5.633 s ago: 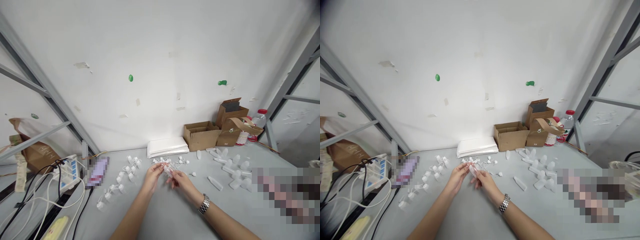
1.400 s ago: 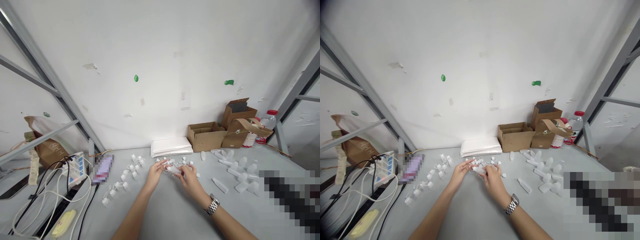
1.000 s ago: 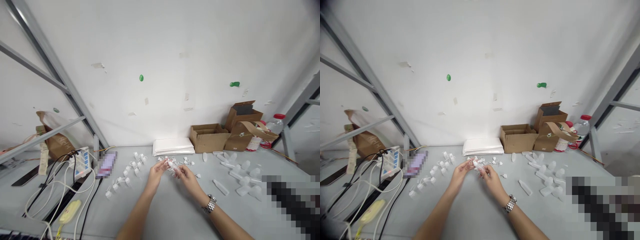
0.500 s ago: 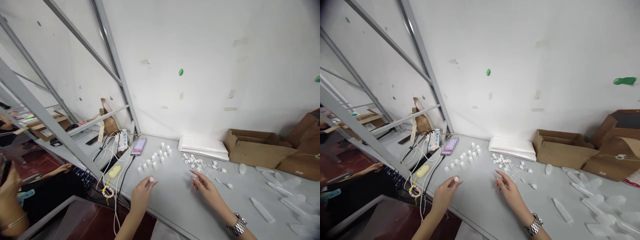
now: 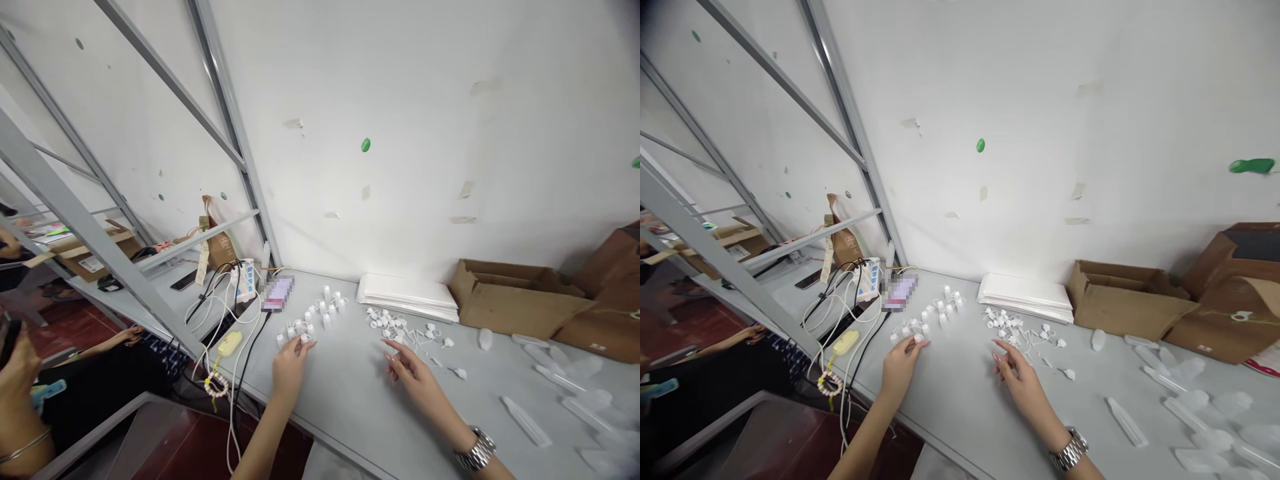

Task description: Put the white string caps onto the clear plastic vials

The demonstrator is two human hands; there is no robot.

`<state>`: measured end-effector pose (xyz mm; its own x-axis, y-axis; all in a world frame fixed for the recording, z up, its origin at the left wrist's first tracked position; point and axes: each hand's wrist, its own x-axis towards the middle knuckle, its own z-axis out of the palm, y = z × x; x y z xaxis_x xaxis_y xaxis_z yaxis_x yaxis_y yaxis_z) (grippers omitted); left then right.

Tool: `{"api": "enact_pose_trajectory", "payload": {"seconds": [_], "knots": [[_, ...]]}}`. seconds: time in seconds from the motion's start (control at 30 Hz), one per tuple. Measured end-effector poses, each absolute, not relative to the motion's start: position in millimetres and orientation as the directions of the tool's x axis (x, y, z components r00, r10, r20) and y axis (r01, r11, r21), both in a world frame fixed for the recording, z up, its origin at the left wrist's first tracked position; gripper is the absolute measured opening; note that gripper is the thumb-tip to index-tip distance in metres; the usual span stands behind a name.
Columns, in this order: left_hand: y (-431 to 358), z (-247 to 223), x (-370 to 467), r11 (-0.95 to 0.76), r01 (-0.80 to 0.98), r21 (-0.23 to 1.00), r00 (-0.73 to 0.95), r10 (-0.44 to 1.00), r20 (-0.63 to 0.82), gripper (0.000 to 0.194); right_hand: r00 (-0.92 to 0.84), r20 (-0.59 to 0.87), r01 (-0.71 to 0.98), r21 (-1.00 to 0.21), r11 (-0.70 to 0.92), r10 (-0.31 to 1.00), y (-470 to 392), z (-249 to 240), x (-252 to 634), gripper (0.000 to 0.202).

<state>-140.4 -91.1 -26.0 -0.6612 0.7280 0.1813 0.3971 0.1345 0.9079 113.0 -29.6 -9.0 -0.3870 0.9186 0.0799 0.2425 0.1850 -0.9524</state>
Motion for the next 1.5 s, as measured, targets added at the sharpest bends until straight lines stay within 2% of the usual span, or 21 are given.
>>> {"api": "enact_pose_trajectory", "payload": {"seconds": [0.23,0.47,0.63,0.77,0.83,0.93,1.0,1.07,1.17,1.23,1.37,1.5], "knots": [[-90,-27,-143,0.214,0.611,0.762,-0.585,0.771,0.253,0.020,-0.404,0.108,0.265,-0.936,0.229,0.908,-34,-3,114,0.041],[-87,-29,-144,0.202,0.664,0.720,-0.562,0.770,0.303,0.022,-0.433,0.085,0.282,-0.933,0.224,0.897,-34,-6,114,0.040],[-106,-33,-141,0.308,0.692,0.653,-0.627,0.704,0.333,0.033,-0.441,0.092,0.309,-0.918,0.247,0.893,-34,-7,115,0.040],[-137,-38,-127,0.320,0.733,0.601,-0.616,0.687,0.386,0.037,-0.413,0.117,0.384,-0.877,0.289,0.903,-32,-6,117,0.037],[-146,-38,-116,0.290,0.747,0.598,-0.591,0.701,0.399,0.042,-0.372,0.173,0.457,-0.821,0.342,0.912,-27,-3,122,0.035],[-143,-33,-96,0.155,0.768,0.621,-0.484,0.776,0.405,0.043,-0.301,0.316,0.600,-0.670,0.436,0.900,-14,4,141,0.030],[-134,-28,-82,0.052,0.763,0.644,-0.387,0.835,0.391,0.040,-0.222,0.365,0.709,-0.576,0.407,0.904,-7,9,163,0.028],[-124,-23,-68,-0.026,0.748,0.664,-0.289,0.888,0.359,0.037,-0.131,0.378,0.824,-0.472,0.312,0.917,-5,11,190,0.026],[-110,-19,-50,-0.100,0.717,0.690,-0.157,0.941,0.299,0.031,-0.029,0.312,0.966,-0.236,0.107,0.950,-15,8,229,0.024],[-101,-19,-41,-0.126,0.703,0.701,-0.072,0.967,0.246,0.029,0.009,0.228,0.993,-0.116,0.018,0.974,-27,2,248,0.021],[-74,-17,-23,-0.173,0.723,0.669,0.063,0.981,0.185,0.029,0.010,0.111,0.998,-0.063,-0.003,0.994,-43,-12,263,0.015],[-35,-11,-7,-0.137,0.807,0.575,0.068,0.988,0.140,0.038,-0.034,0.095,0.999,-0.013,0.035,0.995,-38,-13,259,0.012]]}}
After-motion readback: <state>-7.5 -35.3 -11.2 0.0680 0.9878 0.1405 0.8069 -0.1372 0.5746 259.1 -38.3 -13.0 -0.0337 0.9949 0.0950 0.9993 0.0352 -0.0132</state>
